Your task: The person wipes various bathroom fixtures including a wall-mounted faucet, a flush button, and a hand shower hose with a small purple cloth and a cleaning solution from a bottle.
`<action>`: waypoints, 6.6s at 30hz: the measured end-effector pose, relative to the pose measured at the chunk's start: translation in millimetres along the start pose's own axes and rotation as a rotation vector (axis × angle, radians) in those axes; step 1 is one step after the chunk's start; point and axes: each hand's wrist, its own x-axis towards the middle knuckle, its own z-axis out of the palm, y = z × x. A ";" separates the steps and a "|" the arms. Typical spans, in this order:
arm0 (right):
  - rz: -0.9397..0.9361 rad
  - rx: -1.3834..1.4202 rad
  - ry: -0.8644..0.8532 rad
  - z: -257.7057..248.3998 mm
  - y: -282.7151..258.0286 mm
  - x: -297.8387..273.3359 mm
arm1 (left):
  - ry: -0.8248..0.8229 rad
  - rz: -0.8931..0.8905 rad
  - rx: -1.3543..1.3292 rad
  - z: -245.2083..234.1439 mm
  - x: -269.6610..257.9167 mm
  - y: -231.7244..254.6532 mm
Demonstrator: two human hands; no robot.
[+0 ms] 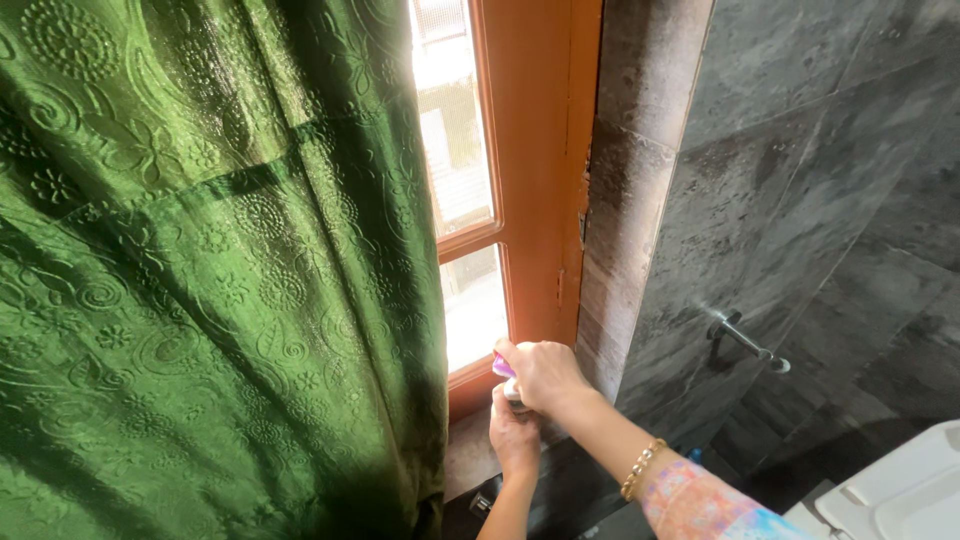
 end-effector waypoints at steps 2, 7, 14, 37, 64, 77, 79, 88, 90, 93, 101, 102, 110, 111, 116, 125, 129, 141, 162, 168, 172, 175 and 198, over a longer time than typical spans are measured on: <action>0.139 -0.093 0.010 8.1 -5.0 0.9 | 0.013 -0.028 -0.006 -1.0 -1.0 -2.6; 0.256 -0.130 0.076 13.4 -16.6 3.4 | 0.037 -0.027 -0.068 4.9 -2.5 -12.6; 0.185 0.036 0.085 -6.0 -14.1 -6.0 | 0.028 -0.024 -0.027 0.0 -1.9 -10.7; 0.951 1.410 0.409 34.3 95.4 -111.0 | 0.004 -0.035 0.057 -0.1 -12.4 -50.8; 1.109 1.474 1.201 98.5 299.2 -150.2 | -0.051 0.216 0.257 190.1 -74.3 0.8; 0.961 1.239 1.037 118.9 288.5 -157.4 | -0.147 0.163 0.146 213.3 -70.7 35.9; 0.745 0.719 1.034 59.2 285.6 -150.7 | -0.163 0.137 0.131 222.2 -64.5 45.2; 0.200 0.105 0.329 -107.3 336.3 -151.1 | -0.228 0.115 0.096 220.6 -62.3 58.7; 0.063 0.068 0.235 -101.5 345.5 -150.9 | -0.234 0.088 0.138 222.1 -64.0 49.6; -0.110 -0.121 0.185 -97.4 376.9 -151.9 | -0.202 0.117 0.163 229.1 -63.8 37.9; -0.203 -0.231 -0.024 -87.3 387.1 -153.2 | -0.196 0.099 0.176 241.7 -62.2 20.5; -0.203 -0.232 -0.026 -92.6 391.7 -152.4 | -0.196 0.097 0.175 243.1 -62.4 19.1; -0.103 -0.131 -0.061 -86.3 399.2 -147.4 | -0.225 0.114 0.111 259.7 -66.4 18.6; -0.093 -0.129 -0.063 -88.2 399.0 -156.3 | -0.235 0.110 0.112 259.0 -71.8 19.0; 0.385 0.303 0.122 -102.6 391.0 -158.2 | -0.253 0.058 0.066 265.8 -70.7 23.6; 0.451 0.371 0.457 -58.5 397.9 -154.7 | -0.268 0.032 0.133 246.8 -65.9 20.1; 0.546 0.748 0.482 -39.7 388.7 -148.9 | -0.259 -0.051 0.114 248.1 -64.5 19.4; 0.723 0.317 -0.043 -95.0 344.6 -137.3 | -0.280 -0.090 0.120 228.7 -60.5 34.3; 0.812 0.700 0.304 -11.9 396.0 -226.6 | -0.435 -0.125 0.078 244.3 -71.0 36.9; 1.004 1.163 0.966 52.7 363.9 -211.9 | -0.538 0.194 0.132 285.7 -63.0 41.5; 1.005 1.284 1.195 84.1 397.8 -214.2 | -0.539 0.251 0.158 311.3 -68.4 44.2; 0.993 1.458 1.238 88.4 416.3 -219.8 | -0.525 0.305 0.201 323.2 -78.4 32.7; 0.990 0.746 0.426 67.6 517.0 -217.9 | -0.327 0.161 0.187 343.4 -103.2 -21.4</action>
